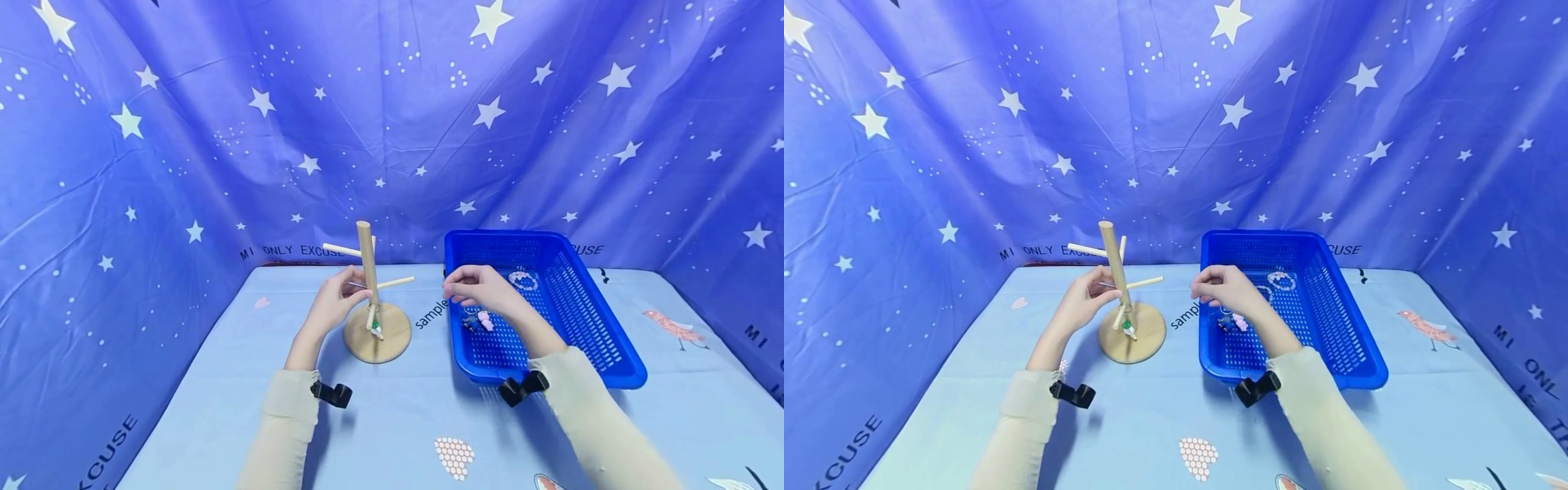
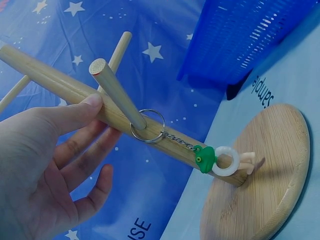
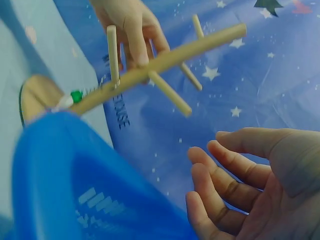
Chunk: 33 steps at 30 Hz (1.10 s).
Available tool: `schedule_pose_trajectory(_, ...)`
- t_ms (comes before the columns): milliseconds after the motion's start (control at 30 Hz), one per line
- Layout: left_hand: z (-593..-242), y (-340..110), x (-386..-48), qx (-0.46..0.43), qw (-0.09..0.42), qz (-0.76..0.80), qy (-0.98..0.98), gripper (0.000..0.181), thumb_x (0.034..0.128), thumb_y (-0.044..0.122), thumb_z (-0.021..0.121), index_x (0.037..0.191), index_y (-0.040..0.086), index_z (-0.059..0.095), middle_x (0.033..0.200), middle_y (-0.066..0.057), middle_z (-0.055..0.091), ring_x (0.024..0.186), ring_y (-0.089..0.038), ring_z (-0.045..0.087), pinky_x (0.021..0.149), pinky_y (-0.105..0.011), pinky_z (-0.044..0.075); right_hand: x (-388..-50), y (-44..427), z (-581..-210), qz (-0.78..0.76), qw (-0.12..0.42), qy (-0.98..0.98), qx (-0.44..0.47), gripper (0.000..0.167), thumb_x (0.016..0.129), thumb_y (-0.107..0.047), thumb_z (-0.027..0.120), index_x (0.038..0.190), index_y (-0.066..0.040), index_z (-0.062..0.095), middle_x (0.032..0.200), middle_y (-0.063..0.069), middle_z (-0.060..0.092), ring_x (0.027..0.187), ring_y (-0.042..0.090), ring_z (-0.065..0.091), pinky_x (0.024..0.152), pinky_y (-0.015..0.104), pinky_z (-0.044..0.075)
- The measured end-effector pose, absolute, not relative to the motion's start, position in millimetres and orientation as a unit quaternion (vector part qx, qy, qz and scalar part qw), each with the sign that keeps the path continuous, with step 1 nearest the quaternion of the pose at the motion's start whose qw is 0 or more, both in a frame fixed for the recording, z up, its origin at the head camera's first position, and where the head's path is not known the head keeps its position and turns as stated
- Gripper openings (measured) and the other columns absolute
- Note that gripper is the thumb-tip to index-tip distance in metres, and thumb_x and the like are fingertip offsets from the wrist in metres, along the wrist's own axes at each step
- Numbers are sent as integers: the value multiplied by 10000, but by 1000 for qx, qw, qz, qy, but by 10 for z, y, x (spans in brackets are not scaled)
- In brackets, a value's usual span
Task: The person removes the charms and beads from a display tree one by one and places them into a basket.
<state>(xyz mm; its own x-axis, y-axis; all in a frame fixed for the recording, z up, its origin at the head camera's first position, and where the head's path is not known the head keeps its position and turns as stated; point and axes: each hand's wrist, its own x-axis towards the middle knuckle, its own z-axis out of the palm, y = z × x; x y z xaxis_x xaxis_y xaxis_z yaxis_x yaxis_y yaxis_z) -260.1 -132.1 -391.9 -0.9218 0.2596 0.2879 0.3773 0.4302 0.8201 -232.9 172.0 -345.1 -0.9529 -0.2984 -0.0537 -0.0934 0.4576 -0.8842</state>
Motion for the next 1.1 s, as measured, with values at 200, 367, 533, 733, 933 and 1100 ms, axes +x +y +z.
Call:
schedule_pose_trajectory(200, -3936, -1324, -2605, -192, 62, -499, -843, 179, 924, 104, 696, 1072, 44, 615, 1108, -174, 716, 1016, -334, 721, 977, -436, 566, -2262, 1551, -3467, -529, 93, 834, -125, 301, 990, -217, 609, 1150, 37, 636, 1062, 172, 745, 886, 142, 696, 871, 359, 603)
schedule_pose_trajectory(367, -3948, -1335, -2610, -190, 60, -504, -841, 184, 921, 96, 696, 1077, 43, 614, 1107, -177, 717, 1006, -333, 722, 974, -438, 566, -2225, 1376, -3495, -553, 90, 818, -130, 279, 989, -205, 610, 1134, 31, 644, 1049, 165, 745, 857, 113, 689, 823, 296, 598)
schedule_pose_trajectory(533, -3936, -1334, -2603, -190, 61, -504, -840, 184, 923, 95, 695, 1079, 43, 613, 1104, -181, 720, 999, -334, 723, 973, -448, 565, -2194, 1200, -3537, -575, 76, 801, -146, 281, 989, -180, 609, 1128, 63, 642, 1059, 221, 731, 830, 98, 689, 789, 289, 602)
schedule_pose_trajectory(733, -3941, -1329, -2604, -193, 63, -507, -838, 190, 919, 90, 699, 1079, 33, 614, 1100, -190, 720, 990, -338, 726, 962, -446, 571, -2141, 982, -3625, -607, 60, 775, -167, 229, 985, -108, 598, 1105, 80, 647, 1048, 240, 716, 858, 108, 683, 804, 351, 621)
schedule_pose_trajectory(933, -3947, -1330, -2601, -198, 71, -510, -834, 195, 907, 75, 708, 1065, 14, 613, 1080, -205, 718, 993, -351, 724, 953, -454, 574, -2089, 768, -3767, -630, 55, 759, -157, 219, 974, -73, 594, 1114, 90, 634, 1062, 247, 699, 854, 100, 654, 825, 364, 619)
schedule_pose_trajectory(1100, -3941, -1331, -2601, -196, 66, -509, -835, 198, 913, 92, 707, 1072, 21, 613, 1087, -201, 713, 1006, -354, 721, 963, -460, 569, -2082, 624, -3906, -649, 30, 750, -127, 210, 953, -43, 612, 1111, 92, 639, 1097, 273, 672, 850, 98, 657, 843, 409, 620)
